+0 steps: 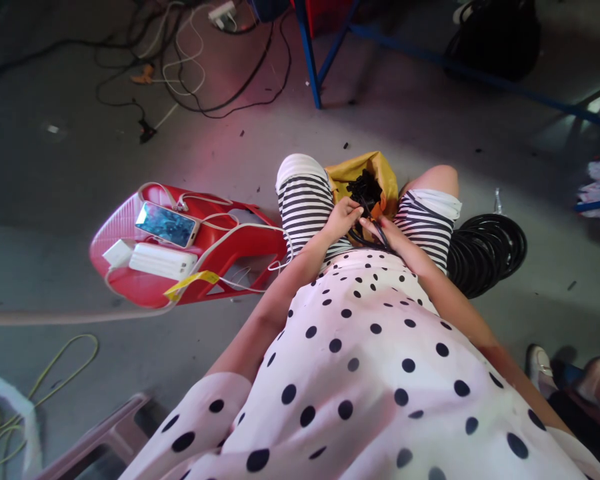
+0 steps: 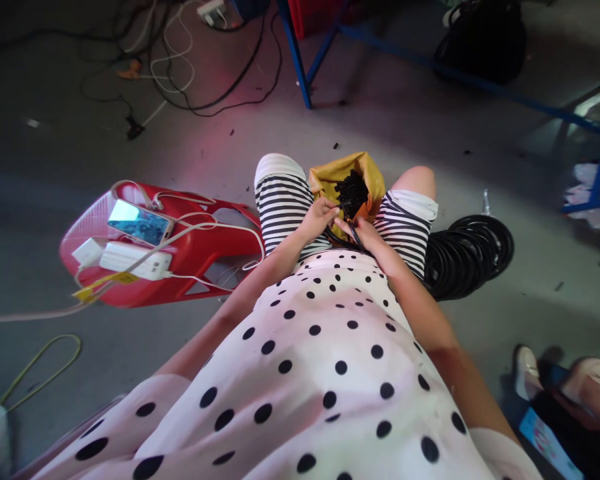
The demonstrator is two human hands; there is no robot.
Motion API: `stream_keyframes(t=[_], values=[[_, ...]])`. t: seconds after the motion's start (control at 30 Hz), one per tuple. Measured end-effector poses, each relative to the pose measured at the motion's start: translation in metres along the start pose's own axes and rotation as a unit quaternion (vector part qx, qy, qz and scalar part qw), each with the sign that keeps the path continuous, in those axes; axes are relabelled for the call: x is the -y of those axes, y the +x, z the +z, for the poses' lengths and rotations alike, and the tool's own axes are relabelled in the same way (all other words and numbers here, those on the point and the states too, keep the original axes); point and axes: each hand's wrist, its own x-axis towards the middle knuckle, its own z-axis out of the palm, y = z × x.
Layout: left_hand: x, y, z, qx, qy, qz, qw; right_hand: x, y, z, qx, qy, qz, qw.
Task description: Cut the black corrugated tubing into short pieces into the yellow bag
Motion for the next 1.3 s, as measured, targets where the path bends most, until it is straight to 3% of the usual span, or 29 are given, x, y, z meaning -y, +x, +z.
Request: stream_keyframes(t=[0.27, 0.5, 0.7, 0.87, 1.17, 1.3], values=[[0.004, 0.005, -0.003, 0.045, 0.027, -0.001, 0.999, 0.008, -0.001, -0.002, 0.032, -0.041, 0.054, 0.997], [0.002, 0.009, -0.007, 0.056, 0.005, 0.006, 0.998, 0.017, 0.001, -0.001, -0.049, -0.185, 0.052, 0.980], [0.002, 0.009, -0.005, 0.088, 0.022, -0.007, 0.996, 0.012, 0.001, -0.002, -0.020, -0.082, 0.035, 0.996], [0.000, 0.007, -0.003, 0.050, -0.014, -0.004, 0.999, 0.011, 0.006, -0.002, -0.067, -0.132, 0.032, 0.988], [-0.003, 0.007, 0.001, 0.027, -0.028, -0.034, 0.999, 0.014, 0.004, 0.000, -0.099, -0.104, 0.028, 0.989], [-0.004, 0.009, -0.001, 0.007, -0.065, -0.058, 0.996, 0.012, 0.001, 0.004, -0.089, 0.018, 0.052, 0.995]])
